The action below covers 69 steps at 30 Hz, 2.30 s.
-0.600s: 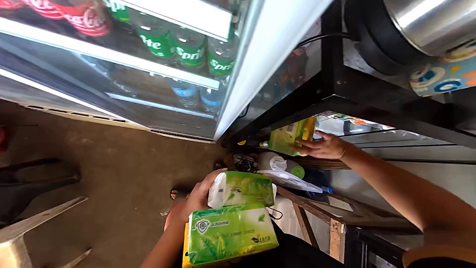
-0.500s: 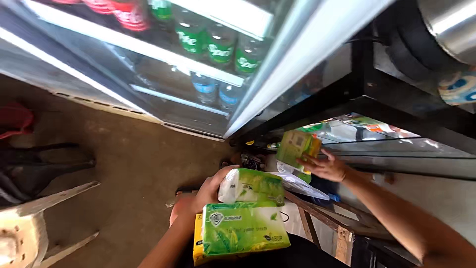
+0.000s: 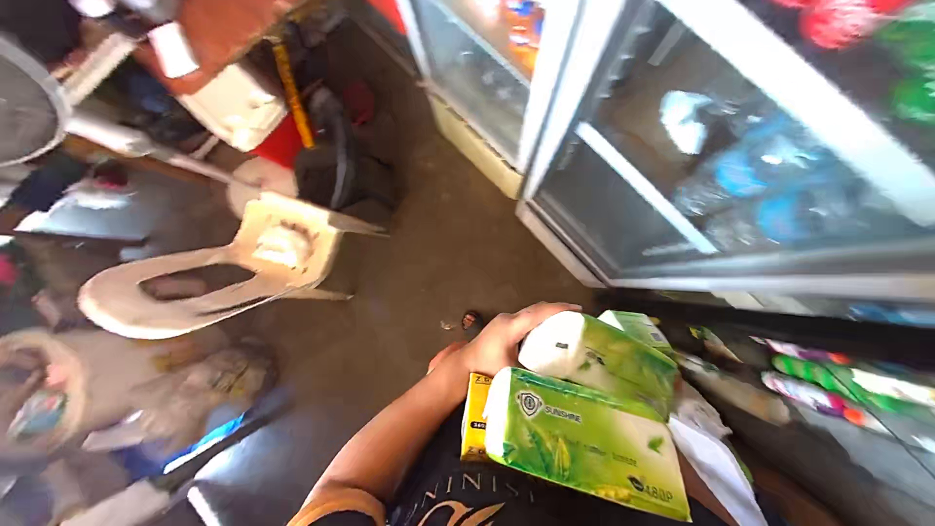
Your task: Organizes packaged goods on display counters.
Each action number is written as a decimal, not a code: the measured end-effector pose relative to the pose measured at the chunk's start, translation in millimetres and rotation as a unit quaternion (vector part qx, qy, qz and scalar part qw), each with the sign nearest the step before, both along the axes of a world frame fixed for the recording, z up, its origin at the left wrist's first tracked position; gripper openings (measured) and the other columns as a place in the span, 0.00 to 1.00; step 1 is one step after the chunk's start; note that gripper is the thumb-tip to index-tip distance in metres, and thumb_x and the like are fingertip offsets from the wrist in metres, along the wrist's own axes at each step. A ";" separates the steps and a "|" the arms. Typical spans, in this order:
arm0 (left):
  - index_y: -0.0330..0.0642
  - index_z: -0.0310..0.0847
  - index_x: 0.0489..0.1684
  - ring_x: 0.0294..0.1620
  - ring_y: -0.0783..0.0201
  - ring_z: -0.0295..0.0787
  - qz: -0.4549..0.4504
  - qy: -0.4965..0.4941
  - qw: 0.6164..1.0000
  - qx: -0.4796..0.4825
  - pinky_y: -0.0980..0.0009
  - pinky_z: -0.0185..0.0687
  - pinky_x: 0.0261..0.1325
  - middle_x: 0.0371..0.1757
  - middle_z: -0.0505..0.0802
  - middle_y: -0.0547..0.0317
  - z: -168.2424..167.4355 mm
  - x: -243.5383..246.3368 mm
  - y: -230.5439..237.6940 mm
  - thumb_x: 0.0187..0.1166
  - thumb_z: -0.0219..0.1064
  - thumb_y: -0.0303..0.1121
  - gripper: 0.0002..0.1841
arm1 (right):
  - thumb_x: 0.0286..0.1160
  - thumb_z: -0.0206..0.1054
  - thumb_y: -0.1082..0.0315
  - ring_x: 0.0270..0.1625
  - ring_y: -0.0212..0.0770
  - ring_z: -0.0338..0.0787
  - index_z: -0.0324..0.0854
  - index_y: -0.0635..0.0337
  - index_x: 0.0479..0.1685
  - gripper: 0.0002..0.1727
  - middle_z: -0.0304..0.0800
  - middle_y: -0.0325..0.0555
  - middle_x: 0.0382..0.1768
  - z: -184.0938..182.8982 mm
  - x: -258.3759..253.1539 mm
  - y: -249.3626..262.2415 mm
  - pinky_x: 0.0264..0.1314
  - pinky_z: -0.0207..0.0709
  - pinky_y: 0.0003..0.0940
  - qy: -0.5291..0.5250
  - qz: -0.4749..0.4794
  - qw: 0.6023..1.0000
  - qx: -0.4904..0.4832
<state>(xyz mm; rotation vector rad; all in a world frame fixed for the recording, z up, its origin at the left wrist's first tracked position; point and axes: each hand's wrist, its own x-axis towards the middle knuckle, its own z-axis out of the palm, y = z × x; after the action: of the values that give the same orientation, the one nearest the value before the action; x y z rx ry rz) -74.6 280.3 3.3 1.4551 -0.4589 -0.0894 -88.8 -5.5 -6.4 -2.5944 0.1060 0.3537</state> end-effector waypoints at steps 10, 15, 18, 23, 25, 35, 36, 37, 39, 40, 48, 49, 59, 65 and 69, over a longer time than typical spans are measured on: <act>0.37 0.63 0.85 0.75 0.69 0.80 0.306 -0.007 0.952 0.018 0.68 0.72 0.81 0.76 0.83 0.48 -10.9 -146.0 191.2 0.71 0.77 0.48 0.43 | 0.62 0.72 0.60 0.76 0.85 0.71 0.85 0.70 0.55 0.25 0.75 0.83 0.72 -106.4 57.5 214.8 0.75 0.47 0.85 -0.276 0.352 0.891 0.080; 0.48 0.61 0.87 0.72 0.68 0.82 0.396 -0.009 0.918 -0.005 0.68 0.75 0.77 0.73 0.84 0.52 -27.5 -184.0 261.1 0.71 0.75 0.56 0.44 | 0.64 0.69 0.50 0.74 0.88 0.71 0.88 0.70 0.52 0.29 0.75 0.84 0.72 -104.9 68.3 347.6 0.73 0.49 0.85 -0.204 0.453 0.860 0.119; 0.48 0.63 0.87 0.71 0.69 0.82 0.442 -0.011 0.897 -0.008 0.68 0.76 0.76 0.72 0.85 0.54 -30.2 -194.7 316.7 0.69 0.74 0.62 0.47 | 0.58 0.74 0.49 0.76 0.89 0.69 0.91 0.67 0.53 0.31 0.71 0.85 0.74 -110.6 70.1 432.2 0.76 0.48 0.85 -0.104 0.500 0.846 0.150; 0.55 0.62 0.88 0.73 0.70 0.81 0.521 -0.010 0.853 -0.013 0.68 0.77 0.76 0.75 0.84 0.59 -20.4 -216.0 407.8 0.68 0.74 0.63 0.46 | 0.52 0.79 0.49 0.75 0.86 0.70 0.92 0.60 0.58 0.32 0.71 0.82 0.75 -104.0 70.2 572.1 0.75 0.52 0.82 -0.046 0.577 0.802 0.146; 0.57 0.61 0.87 0.73 0.69 0.81 0.553 -0.012 0.833 -0.014 0.68 0.77 0.76 0.76 0.83 0.59 -19.1 -230.4 432.0 0.68 0.74 0.64 0.46 | 0.52 0.82 0.52 0.74 0.85 0.72 0.92 0.63 0.56 0.31 0.73 0.83 0.74 -90.2 63.0 620.4 0.75 0.54 0.82 -0.031 0.605 0.785 0.130; 0.53 0.61 0.87 0.70 0.72 0.84 0.664 -0.041 0.744 -0.058 0.70 0.79 0.75 0.72 0.86 0.59 -30.0 -336.8 547.0 0.69 0.78 0.54 0.45 | 0.49 0.80 0.50 0.74 0.86 0.72 0.92 0.66 0.53 0.32 0.71 0.83 0.76 -85.4 -19.7 785.2 0.74 0.55 0.80 -0.137 0.643 0.748 0.096; 0.53 0.61 0.87 0.69 0.72 0.85 0.668 -0.044 0.741 -0.051 0.70 0.80 0.74 0.71 0.87 0.59 -31.6 -356.1 563.1 0.68 0.78 0.57 0.45 | 0.48 0.80 0.49 0.74 0.86 0.72 0.93 0.65 0.52 0.32 0.71 0.82 0.76 -89.8 -35.2 798.1 0.74 0.55 0.80 -0.148 0.644 0.745 0.094; 0.54 0.62 0.87 0.68 0.72 0.85 0.673 -0.043 0.737 -0.043 0.69 0.81 0.73 0.70 0.87 0.58 -32.0 -377.5 578.1 0.67 0.77 0.59 0.46 | 0.48 0.79 0.47 0.74 0.85 0.72 0.93 0.65 0.51 0.33 0.71 0.82 0.76 -94.5 -52.9 808.4 0.74 0.55 0.80 -0.154 0.645 0.743 0.093; 0.54 0.64 0.86 0.66 0.71 0.87 0.681 -0.034 0.732 -0.020 0.69 0.83 0.71 0.69 0.88 0.59 -28.3 -426.8 612.0 0.66 0.77 0.61 0.45 | 0.48 0.79 0.45 0.76 0.86 0.70 0.93 0.66 0.50 0.35 0.70 0.84 0.76 -98.9 -96.7 830.2 0.75 0.52 0.82 -0.143 0.636 0.754 0.088; 0.56 0.65 0.85 0.65 0.72 0.87 0.679 -0.030 0.733 -0.011 0.69 0.83 0.70 0.69 0.89 0.60 -25.2 -452.2 630.6 0.66 0.78 0.59 0.45 | 0.47 0.80 0.44 0.77 0.87 0.68 0.93 0.67 0.50 0.36 0.68 0.84 0.77 -102.6 -118.7 840.9 0.76 0.51 0.83 -0.135 0.626 0.764 0.080; 0.61 0.67 0.83 0.63 0.72 0.89 0.661 -0.018 0.750 -0.008 0.70 0.87 0.66 0.67 0.90 0.66 19.3 -607.3 742.8 0.62 0.84 0.49 0.44 | 0.36 0.93 0.51 0.84 0.77 0.65 0.96 0.52 0.52 0.34 0.65 0.74 0.83 -110.0 -225.9 915.4 0.81 0.51 0.77 -0.180 0.496 0.849 -0.023; 0.63 0.66 0.84 0.64 0.73 0.88 0.659 -0.033 0.751 -0.006 0.71 0.87 0.67 0.68 0.89 0.68 21.0 -615.8 754.5 0.63 0.83 0.49 0.44 | 0.37 0.92 0.51 0.84 0.77 0.64 0.95 0.52 0.53 0.34 0.65 0.74 0.84 -107.5 -231.4 923.0 0.81 0.50 0.77 -0.188 0.485 0.853 -0.033; 0.63 0.66 0.85 0.64 0.77 0.87 0.623 -0.075 0.778 0.038 0.75 0.85 0.67 0.69 0.88 0.71 24.6 -648.6 864.9 0.66 0.81 0.51 0.42 | 0.34 0.93 0.51 0.83 0.77 0.66 0.96 0.51 0.51 0.33 0.70 0.72 0.81 -69.6 -248.1 1015.8 0.81 0.48 0.79 -0.250 0.481 0.839 -0.033; 0.65 0.68 0.83 0.65 0.78 0.86 0.625 -0.069 0.776 0.043 0.75 0.84 0.68 0.68 0.89 0.74 32.5 -646.0 953.4 0.66 0.81 0.51 0.40 | 0.31 0.89 0.49 0.84 0.79 0.64 0.96 0.48 0.48 0.32 0.72 0.78 0.77 -59.2 -236.1 1127.0 0.85 0.52 0.75 -0.342 0.534 0.767 0.100; 0.64 0.65 0.86 0.66 0.81 0.84 0.625 -0.111 0.768 0.086 0.78 0.81 0.71 0.70 0.87 0.76 30.7 -618.9 1036.4 0.70 0.78 0.52 0.40 | 0.35 0.87 0.44 0.83 0.78 0.66 0.94 0.41 0.54 0.34 0.73 0.78 0.76 -58.2 -221.4 1236.6 0.85 0.54 0.73 -0.362 0.585 0.705 0.171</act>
<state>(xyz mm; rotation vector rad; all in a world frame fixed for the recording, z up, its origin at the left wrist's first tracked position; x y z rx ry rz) -693.5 1316.8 34.0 1.6987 0.4241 1.1482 -310.2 1231.1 -64.6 -1.8761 -1.7330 -0.2605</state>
